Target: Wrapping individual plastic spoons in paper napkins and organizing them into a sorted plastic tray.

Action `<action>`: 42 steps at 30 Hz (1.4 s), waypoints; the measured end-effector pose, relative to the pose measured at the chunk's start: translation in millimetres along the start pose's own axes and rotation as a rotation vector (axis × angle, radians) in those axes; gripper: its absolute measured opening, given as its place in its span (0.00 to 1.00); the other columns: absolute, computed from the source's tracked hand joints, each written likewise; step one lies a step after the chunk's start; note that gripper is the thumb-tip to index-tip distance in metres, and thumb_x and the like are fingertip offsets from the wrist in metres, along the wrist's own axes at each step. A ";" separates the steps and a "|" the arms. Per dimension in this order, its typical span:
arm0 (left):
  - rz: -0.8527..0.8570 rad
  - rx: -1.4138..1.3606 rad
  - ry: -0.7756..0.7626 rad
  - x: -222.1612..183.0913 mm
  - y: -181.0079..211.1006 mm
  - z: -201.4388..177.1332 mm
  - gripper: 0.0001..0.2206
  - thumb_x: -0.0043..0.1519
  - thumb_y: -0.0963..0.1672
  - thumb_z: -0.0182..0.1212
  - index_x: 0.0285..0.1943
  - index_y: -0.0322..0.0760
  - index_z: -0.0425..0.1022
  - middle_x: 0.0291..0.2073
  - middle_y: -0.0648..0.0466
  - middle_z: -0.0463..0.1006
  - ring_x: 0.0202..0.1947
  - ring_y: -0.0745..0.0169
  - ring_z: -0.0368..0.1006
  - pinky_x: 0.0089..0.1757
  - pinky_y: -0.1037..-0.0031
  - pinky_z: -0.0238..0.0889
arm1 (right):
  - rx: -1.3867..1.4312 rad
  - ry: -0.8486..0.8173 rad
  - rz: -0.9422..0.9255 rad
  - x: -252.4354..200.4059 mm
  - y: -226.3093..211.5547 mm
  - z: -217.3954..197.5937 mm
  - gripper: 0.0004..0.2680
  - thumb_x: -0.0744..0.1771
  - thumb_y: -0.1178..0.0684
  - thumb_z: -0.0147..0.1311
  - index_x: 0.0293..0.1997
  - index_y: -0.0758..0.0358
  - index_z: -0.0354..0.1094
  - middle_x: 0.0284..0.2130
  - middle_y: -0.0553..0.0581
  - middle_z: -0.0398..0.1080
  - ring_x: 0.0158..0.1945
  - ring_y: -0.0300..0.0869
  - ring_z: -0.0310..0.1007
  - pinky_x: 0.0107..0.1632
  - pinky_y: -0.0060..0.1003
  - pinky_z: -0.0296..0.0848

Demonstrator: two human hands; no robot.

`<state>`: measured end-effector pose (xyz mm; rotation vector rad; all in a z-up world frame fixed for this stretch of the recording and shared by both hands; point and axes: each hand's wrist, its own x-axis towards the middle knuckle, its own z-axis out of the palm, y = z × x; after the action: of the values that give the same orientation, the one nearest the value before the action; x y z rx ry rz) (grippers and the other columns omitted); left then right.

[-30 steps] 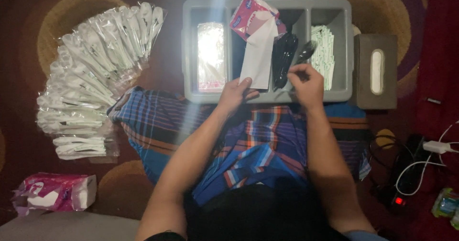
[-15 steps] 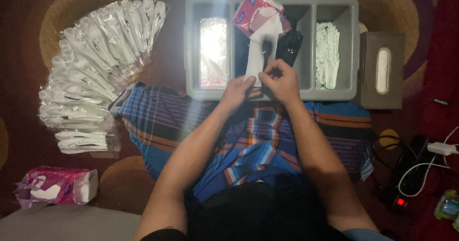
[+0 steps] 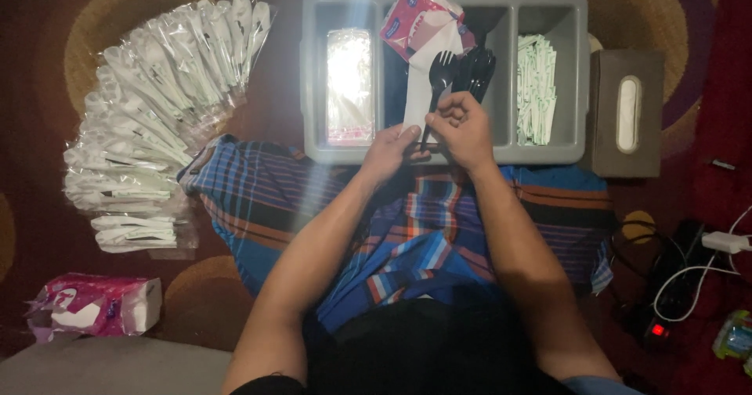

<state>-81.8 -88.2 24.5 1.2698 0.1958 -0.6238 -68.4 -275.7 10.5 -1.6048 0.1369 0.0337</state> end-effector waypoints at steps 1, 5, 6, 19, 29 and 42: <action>0.000 0.000 0.001 -2.0 5.3 2.0 0.17 0.71 0.47 0.57 0.64 0.30 0.74 0.56 0.34 0.77 0.58 0.40 0.73 0.53 0.56 0.73 | 0.000 -0.001 0.001 -0.3 -3.4 0.9 0.13 0.66 0.56 0.68 0.47 0.65 0.64 0.31 0.60 0.73 0.34 0.42 0.77 0.33 0.37 0.77; -0.004 0.061 -0.004 -11.3 24.5 10.1 0.14 0.70 0.48 0.58 0.53 0.34 0.80 0.42 0.45 0.81 0.48 0.56 0.78 0.51 0.61 0.74 | -0.034 -0.011 0.006 -0.7 -5.9 2.4 0.14 0.66 0.54 0.68 0.50 0.65 0.64 0.33 0.62 0.74 0.35 0.44 0.78 0.35 0.37 0.76; 0.003 0.104 -0.015 -14.0 29.2 12.2 0.14 0.70 0.49 0.57 0.52 0.36 0.80 0.42 0.44 0.82 0.49 0.55 0.78 0.53 0.59 0.73 | -0.040 -0.008 0.015 -0.7 -4.1 2.2 0.14 0.66 0.53 0.68 0.51 0.65 0.64 0.33 0.62 0.74 0.35 0.44 0.78 0.35 0.37 0.76; 0.004 0.117 -0.049 -10.5 16.6 7.0 0.13 0.68 0.48 0.63 0.55 0.35 0.80 0.44 0.46 0.84 0.48 0.58 0.79 0.52 0.65 0.71 | -0.061 0.018 0.158 -0.5 -17.9 3.4 0.14 0.65 0.55 0.67 0.52 0.66 0.67 0.35 0.61 0.76 0.37 0.41 0.79 0.35 0.35 0.76; 0.020 0.123 -0.068 -7.5 16.3 5.7 0.12 0.67 0.45 0.64 0.54 0.33 0.78 0.43 0.39 0.83 0.48 0.48 0.81 0.48 0.61 0.76 | -0.115 0.043 0.151 -3.9 -30.1 6.3 0.08 0.67 0.58 0.59 0.50 0.67 0.71 0.36 0.63 0.76 0.37 0.42 0.79 0.34 0.32 0.77; -0.027 0.021 -0.043 -13.0 25.1 8.8 0.11 0.66 0.43 0.63 0.49 0.26 0.76 0.42 0.33 0.82 0.47 0.44 0.81 0.49 0.64 0.78 | 0.145 0.035 0.217 0.4 -12.8 -5.6 0.21 0.68 0.54 0.61 0.66 0.67 0.58 0.50 0.65 0.72 0.53 0.53 0.76 0.52 0.48 0.77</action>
<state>-80.7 -88.1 54.1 1.2742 0.1710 -0.6770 -67.0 -280.8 23.4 -1.4405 0.3328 0.1600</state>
